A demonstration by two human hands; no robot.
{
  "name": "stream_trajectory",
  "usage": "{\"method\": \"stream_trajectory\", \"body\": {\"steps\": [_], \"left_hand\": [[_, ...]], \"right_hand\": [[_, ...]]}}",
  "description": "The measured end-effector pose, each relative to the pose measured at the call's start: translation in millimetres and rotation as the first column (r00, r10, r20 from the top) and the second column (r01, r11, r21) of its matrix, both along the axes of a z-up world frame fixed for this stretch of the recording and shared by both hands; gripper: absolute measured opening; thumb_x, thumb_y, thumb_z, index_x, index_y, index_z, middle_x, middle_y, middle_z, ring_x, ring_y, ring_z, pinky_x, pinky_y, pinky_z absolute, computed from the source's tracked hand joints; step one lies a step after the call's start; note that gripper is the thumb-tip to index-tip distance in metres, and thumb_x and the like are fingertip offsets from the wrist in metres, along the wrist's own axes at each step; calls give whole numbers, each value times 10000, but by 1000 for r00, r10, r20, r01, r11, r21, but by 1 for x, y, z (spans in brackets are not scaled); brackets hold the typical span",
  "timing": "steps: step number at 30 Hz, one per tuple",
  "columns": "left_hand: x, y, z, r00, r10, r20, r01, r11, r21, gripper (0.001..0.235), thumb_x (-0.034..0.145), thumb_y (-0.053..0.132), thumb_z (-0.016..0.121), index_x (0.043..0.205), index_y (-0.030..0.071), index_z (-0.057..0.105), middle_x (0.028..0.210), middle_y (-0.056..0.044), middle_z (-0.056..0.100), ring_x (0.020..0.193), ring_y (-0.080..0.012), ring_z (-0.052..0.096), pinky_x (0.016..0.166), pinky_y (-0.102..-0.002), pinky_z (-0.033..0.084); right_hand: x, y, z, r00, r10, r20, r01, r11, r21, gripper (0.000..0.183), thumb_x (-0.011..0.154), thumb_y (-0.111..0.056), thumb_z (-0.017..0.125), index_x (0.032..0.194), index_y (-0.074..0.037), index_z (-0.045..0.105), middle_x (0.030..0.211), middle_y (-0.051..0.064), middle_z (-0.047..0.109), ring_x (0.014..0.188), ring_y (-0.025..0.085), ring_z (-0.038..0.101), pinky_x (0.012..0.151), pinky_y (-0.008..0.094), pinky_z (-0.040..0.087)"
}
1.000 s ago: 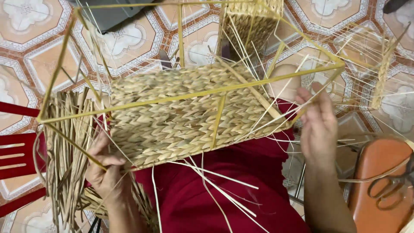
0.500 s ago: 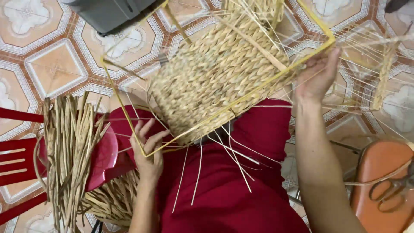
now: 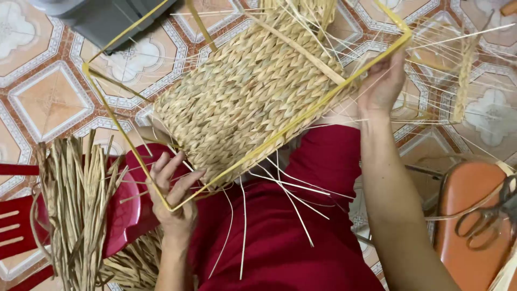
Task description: Weaving dried plant fibers around a wire frame and trimming excess with scissors to create a basket.
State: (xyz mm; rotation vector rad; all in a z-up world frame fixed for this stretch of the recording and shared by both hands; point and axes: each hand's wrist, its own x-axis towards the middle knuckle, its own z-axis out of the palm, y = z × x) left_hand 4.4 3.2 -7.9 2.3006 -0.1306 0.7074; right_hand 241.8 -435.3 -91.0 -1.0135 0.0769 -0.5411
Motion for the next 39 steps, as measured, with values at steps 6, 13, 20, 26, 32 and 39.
{"method": "stream_trajectory", "body": {"steps": [6, 13, 20, 26, 32, 39], "left_hand": [[10, 2, 7, 996, -88, -19, 78, 947, -311, 516, 825, -126, 453, 1148, 132, 762, 1439, -90, 622, 1467, -267, 489, 1332, -445, 333], [14, 17, -23, 997, -64, 44, 72, 973, -217, 422, 883, -100, 460, 1185, 31, 724, 1431, -192, 580, 1356, -298, 543, 1224, -400, 387], [67, 170, -86, 831, -552, -66, 480, 651, 588, 484, 742, 339, 724, 1041, -41, 703, 1236, -297, 612, 1175, -500, 576, 1053, -587, 506], [16, 11, -17, 990, -65, 128, 63, 998, 18, 319, 1062, -69, 479, 1232, 98, 691, 1409, -182, 601, 1350, -286, 577, 1211, -393, 474], [14, -8, 5, 991, -40, 125, 75, 952, -296, 412, 979, -120, 496, 1140, 173, 736, 1367, -95, 649, 1215, -222, 682, 1032, -317, 536], [-2, -10, 35, 986, 63, -151, -56, 997, 49, 247, 996, -59, 698, 1183, 89, 762, 1344, -113, 669, 1239, -267, 629, 1059, -364, 524]], "right_hand": [[4, 1, -11, 999, 40, -15, -42, 978, -204, 472, 1145, -438, 445, 1042, -39, 675, 1017, 92, 723, 1005, 180, 648, 941, 309, 528], [-106, -71, 61, 978, -73, -197, -70, 769, -636, 398, 1056, -139, 655, 1415, 6, 564, 1361, 106, 646, 1260, 199, 635, 1098, 368, 532], [-287, -221, 54, 753, -612, -241, -70, 290, -955, 293, 1030, -77, 709, 1310, -5, 657, 1178, 172, 692, 1033, 280, 674, 919, 382, 559], [-383, -240, 3, 587, -777, -225, -302, 48, -952, 263, 932, -72, 798, 1144, 12, 668, 1099, 218, 674, 1045, 380, 640, 967, 484, 518], [-402, -270, -50, 618, -768, -170, -192, 63, -979, 399, 921, 12, 829, 1229, 66, 581, 1148, 248, 643, 1042, 332, 652, 975, 421, 529], [-438, -376, -142, 729, -636, -256, 26, 398, -917, 361, 994, 140, 638, 1290, 89, 437, 1287, 144, 688, 1172, 215, 709, 1024, 313, 595]]}}
